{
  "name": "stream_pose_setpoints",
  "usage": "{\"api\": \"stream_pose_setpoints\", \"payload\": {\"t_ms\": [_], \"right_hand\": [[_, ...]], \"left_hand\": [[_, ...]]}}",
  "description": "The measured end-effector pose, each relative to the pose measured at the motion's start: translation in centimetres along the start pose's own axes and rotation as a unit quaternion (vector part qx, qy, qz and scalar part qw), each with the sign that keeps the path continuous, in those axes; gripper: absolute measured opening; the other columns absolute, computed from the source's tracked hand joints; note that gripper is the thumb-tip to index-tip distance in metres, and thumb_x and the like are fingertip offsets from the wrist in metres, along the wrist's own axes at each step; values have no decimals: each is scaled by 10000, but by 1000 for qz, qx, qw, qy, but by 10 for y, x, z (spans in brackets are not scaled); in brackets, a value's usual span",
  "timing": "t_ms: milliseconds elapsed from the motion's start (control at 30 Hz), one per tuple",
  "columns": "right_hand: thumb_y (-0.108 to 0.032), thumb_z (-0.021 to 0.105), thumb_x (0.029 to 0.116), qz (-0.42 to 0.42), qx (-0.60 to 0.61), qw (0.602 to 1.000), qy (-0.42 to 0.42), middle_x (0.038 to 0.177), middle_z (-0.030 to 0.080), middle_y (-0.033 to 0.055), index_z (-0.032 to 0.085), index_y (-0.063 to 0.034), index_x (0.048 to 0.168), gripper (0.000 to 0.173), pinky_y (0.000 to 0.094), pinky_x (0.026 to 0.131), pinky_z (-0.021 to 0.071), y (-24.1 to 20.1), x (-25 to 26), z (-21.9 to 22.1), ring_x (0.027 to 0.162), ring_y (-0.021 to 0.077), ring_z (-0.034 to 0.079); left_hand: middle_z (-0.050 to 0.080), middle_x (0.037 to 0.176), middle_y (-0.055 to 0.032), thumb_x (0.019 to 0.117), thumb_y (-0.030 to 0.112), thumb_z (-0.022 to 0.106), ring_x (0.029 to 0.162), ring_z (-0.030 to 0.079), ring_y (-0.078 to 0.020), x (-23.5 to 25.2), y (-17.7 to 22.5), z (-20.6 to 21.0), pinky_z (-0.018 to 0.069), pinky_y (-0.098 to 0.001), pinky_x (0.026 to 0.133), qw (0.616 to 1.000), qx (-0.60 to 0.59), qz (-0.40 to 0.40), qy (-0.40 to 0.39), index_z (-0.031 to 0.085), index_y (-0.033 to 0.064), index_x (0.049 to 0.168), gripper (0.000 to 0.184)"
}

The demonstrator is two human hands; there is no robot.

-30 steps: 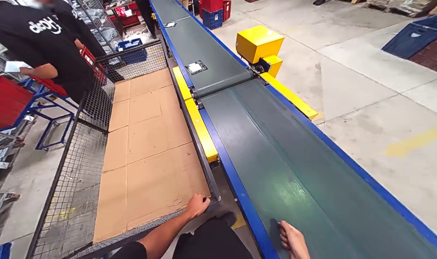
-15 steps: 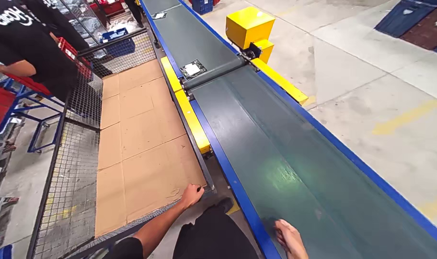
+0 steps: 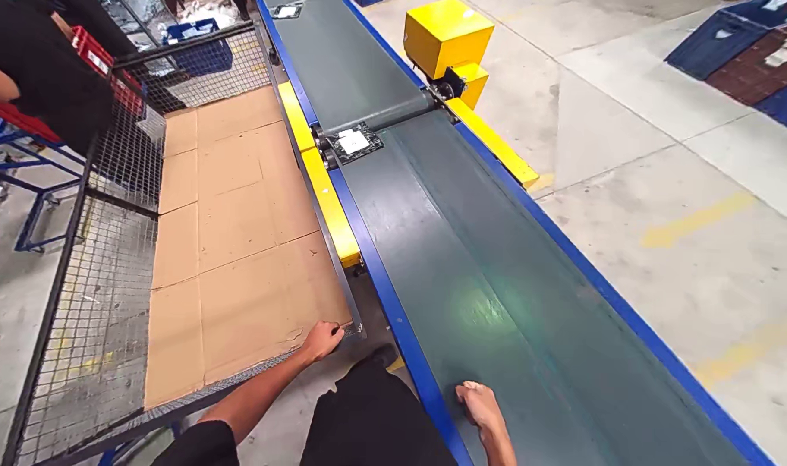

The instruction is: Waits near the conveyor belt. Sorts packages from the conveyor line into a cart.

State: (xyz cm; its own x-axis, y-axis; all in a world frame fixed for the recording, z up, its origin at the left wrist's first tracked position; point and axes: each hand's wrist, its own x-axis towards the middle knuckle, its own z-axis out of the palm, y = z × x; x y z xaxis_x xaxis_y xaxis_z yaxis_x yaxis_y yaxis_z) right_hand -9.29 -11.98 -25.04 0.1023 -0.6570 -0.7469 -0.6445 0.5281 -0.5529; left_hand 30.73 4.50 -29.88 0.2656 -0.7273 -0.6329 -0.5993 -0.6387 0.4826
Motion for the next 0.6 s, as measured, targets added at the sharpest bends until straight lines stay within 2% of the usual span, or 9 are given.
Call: {"api": "stream_pose_setpoints", "payload": {"t_ms": [67, 133, 200, 267, 333, 367, 433, 500, 600], "right_hand": [[-53, 668, 853, -10, -14, 1000, 8, 484, 460, 9, 483, -123, 549, 363, 339, 425, 319, -12, 4, -14, 422, 129, 397], [-41, 646, 842, -30, 18, 999, -2, 465, 437, -4, 448, -135, 528, 382, 309, 406, 296, -29, -7, -24, 400, 108, 371], [-26, 613, 847, -33, 78, 996, -24, 445, 414, -13, 425, -140, 524, 390, 270, 380, 268, -40, -11, -27, 374, 84, 339], [-29, 596, 860, -25, 95, 994, -44, 449, 418, -10, 455, -126, 553, 352, 254, 370, 268, -37, 4, -22, 370, 79, 342], [-58, 653, 872, -8, 14, 999, -37, 503, 476, 15, 524, -106, 570, 332, 341, 445, 326, -31, 17, -15, 442, 133, 407], [-72, 663, 866, -15, -1, 999, -35, 507, 485, 11, 523, -114, 559, 340, 350, 457, 337, -34, 18, -12, 451, 136, 420], [-80, 653, 854, -37, 16, 998, -45, 480, 460, -10, 496, -135, 538, 357, 305, 412, 309, -43, 3, -7, 409, 105, 390], [-75, 654, 833, -56, 23, 997, -46, 463, 435, -16, 461, -143, 512, 380, 309, 413, 291, -48, -13, -10, 401, 102, 370], [-51, 627, 827, -59, 88, 992, -69, 458, 409, -30, 445, -148, 526, 365, 268, 397, 269, -48, -18, -10, 391, 75, 340]], "left_hand": [[733, 957, -182, 1050, 422, 393, 1000, 713, -335, 6, 3, -1, 546, -561, 908, 1000, 3, 1, 7, 732, 36, 986, 518], [730, 941, -187, 1051, 410, 392, 987, 714, -338, 3, 1, 0, 547, -560, 893, 1000, 3, 2, 12, 728, 27, 977, 515], [732, 956, -190, 1051, 407, 385, 1001, 714, -343, 3, 1, 1, 547, -564, 900, 1000, 11, 0, 10, 731, 30, 1001, 513], [739, 980, -188, 1048, 404, 396, 1018, 716, -340, 4, 1, 3, 548, -566, 915, 1000, 12, -6, 20, 737, 41, 1038, 498], [752, 1008, -161, 1025, 416, 454, 1023, 726, -315, -1, 6, 4, 562, -557, 922, 998, 14, -18, 59, 747, 69, 1082, 457], [757, 1020, -137, 1008, 425, 501, 1020, 730, -296, -4, 13, -1, 571, -549, 922, 996, 16, -21, 84, 748, 87, 1103, 430], [762, 994, -109, 973, 414, 587, 966, 738, -266, -10, 30, -16, 589, -530, 891, 991, 25, 9, 128, 751, 89, 1110, 389], [767, 970, -109, 971, 357, 634, 923, 747, -256, -7, 55, -28, 605, -515, 863, 981, 20, 68, 180, 762, 58, 1084, 345], [762, 993, -126, 998, 305, 621, 912, 748, -255, 19, 90, -59, 616, -486, 848, 953, 21, 133, 271, 750, 26, 1108, 327]]}}
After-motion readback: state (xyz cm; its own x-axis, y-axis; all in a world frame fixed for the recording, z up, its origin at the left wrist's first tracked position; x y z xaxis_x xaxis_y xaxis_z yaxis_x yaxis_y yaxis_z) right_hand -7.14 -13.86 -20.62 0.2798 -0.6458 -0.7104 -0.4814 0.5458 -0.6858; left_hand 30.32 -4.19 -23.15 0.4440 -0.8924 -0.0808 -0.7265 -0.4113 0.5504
